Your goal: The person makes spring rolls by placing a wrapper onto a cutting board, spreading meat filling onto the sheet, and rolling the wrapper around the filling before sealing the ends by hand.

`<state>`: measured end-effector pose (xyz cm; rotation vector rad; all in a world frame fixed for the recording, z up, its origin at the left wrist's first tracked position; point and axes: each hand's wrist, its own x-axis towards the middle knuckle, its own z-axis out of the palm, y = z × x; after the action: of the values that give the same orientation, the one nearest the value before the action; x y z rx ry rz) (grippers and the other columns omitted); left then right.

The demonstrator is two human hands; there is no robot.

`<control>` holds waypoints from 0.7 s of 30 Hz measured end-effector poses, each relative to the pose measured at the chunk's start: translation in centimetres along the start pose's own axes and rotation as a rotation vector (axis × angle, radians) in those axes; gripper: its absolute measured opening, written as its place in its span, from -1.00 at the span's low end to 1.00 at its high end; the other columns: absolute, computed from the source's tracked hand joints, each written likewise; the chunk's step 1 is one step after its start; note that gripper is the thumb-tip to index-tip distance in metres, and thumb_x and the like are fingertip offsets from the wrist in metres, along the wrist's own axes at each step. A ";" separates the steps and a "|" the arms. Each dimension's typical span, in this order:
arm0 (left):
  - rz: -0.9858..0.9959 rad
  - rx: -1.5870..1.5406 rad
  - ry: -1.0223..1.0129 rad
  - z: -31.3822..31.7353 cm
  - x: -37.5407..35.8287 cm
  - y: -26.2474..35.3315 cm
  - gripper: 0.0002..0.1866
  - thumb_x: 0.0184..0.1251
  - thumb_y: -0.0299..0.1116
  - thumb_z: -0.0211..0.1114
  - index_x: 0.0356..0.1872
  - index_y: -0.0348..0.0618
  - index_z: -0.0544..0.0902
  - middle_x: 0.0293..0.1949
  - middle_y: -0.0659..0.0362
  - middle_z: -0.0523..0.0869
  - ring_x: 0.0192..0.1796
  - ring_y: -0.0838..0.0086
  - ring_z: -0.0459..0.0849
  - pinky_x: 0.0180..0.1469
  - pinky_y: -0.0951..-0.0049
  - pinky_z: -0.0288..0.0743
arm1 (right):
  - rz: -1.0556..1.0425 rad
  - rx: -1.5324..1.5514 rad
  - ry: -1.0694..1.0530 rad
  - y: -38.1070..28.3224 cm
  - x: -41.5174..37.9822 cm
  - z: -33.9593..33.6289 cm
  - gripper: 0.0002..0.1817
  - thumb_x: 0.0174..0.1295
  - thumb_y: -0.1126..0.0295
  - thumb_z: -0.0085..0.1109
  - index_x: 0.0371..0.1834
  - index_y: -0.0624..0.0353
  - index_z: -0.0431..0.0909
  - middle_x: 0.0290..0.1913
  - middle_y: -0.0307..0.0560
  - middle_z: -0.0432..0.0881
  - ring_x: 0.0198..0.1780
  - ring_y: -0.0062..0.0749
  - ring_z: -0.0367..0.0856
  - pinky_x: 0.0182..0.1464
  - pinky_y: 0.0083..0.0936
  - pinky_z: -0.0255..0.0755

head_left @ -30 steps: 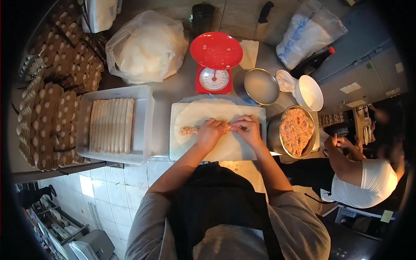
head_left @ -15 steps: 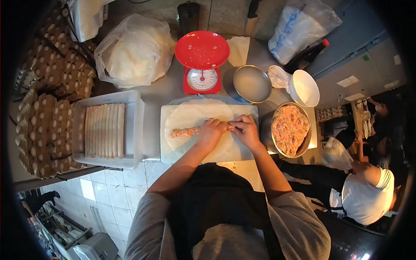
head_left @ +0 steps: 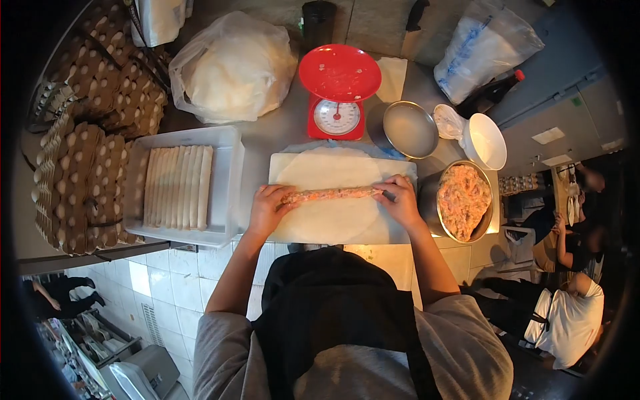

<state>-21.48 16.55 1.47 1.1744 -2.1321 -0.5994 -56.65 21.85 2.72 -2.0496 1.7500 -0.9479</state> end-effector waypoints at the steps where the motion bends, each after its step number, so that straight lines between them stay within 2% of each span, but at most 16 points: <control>1: 0.000 -0.027 0.030 -0.1 -0.1 -0.3 -0.61 -0.10 -0.36 0.53 -0.13 -0.05 0.74 -0.16 0.22 0.71 -0.05 0.24 0.59 0.07 0.24 0.43 | 0.000 -0.005 0.000 -0.4 0.1 -0.1 -0.64 -0.21 0.38 0.54 -0.23 -0.01 0.77 -0.27 -0.22 0.55 -0.14 -0.24 0.49 -0.05 -0.34 0.37; 4: 0.024 -0.027 0.041 -0.2 0.1 -0.1 -0.58 -0.11 -0.35 0.54 -0.10 -0.04 0.74 -0.14 0.21 0.71 -0.05 0.23 0.59 0.07 0.26 0.43 | 0.011 -0.028 -0.009 -1.8 0.3 -0.7 -0.62 -0.22 0.31 0.55 -0.22 -0.05 0.77 -0.25 -0.26 0.55 -0.14 -0.26 0.49 -0.06 -0.34 0.34; 7: 0.111 -0.029 0.099 -0.4 0.8 1.8 -0.65 -0.07 -0.33 0.52 -0.15 -0.02 0.77 -0.18 0.24 0.72 -0.08 0.28 0.59 0.03 0.29 0.42 | -0.112 -0.143 0.005 -4.2 1.1 -0.4 -0.69 -0.20 0.28 0.52 -0.28 -0.11 0.79 -0.30 -0.31 0.55 -0.16 -0.31 0.49 -0.10 -0.36 0.28; 11: 0.132 -0.056 0.076 2.9 1.9 3.0 -0.80 0.00 -0.29 0.48 -0.28 0.04 0.81 -0.32 0.34 0.72 -0.17 0.38 0.58 -0.05 0.32 0.39 | -0.119 -0.054 0.018 -4.7 2.1 3.8 -0.83 -0.18 0.30 0.48 -0.43 -0.16 0.78 -0.45 -0.36 0.52 -0.22 -0.37 0.46 -0.14 -0.35 0.24; 14: 0.131 0.004 0.105 4.0 2.4 3.8 -0.81 0.00 -0.28 0.47 -0.30 0.05 0.80 -0.35 0.33 0.74 -0.20 0.39 0.60 -0.07 0.33 0.41 | -0.098 -0.035 -0.028 -5.3 2.8 4.3 -0.82 -0.19 0.30 0.48 -0.43 -0.17 0.78 -0.47 -0.38 0.51 -0.21 -0.37 0.46 -0.14 -0.34 0.24; 17: 0.144 -0.063 0.091 5.3 3.1 4.3 -0.83 0.00 -0.26 0.46 -0.33 0.07 0.80 -0.37 0.32 0.75 -0.24 0.39 0.62 -0.10 0.33 0.44 | -0.160 -0.076 -0.056 -6.0 3.3 5.0 -0.83 -0.20 0.30 0.49 -0.45 -0.17 0.78 -0.46 -0.40 0.53 -0.22 -0.38 0.47 -0.14 -0.34 0.23; 21: 0.138 -0.021 0.038 5.5 3.5 4.2 -0.82 -0.04 -0.26 0.46 -0.35 0.05 0.79 -0.37 0.30 0.76 -0.24 0.37 0.64 -0.12 0.32 0.47 | -0.117 -0.051 -0.023 -5.5 3.1 5.1 -0.83 -0.21 0.31 0.50 -0.47 -0.16 0.77 -0.44 -0.41 0.57 -0.23 -0.38 0.49 -0.13 -0.34 0.24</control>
<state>-29.19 16.14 1.40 1.0098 -2.1482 -0.5318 -49.06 19.08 3.15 -2.2063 1.6753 -0.9183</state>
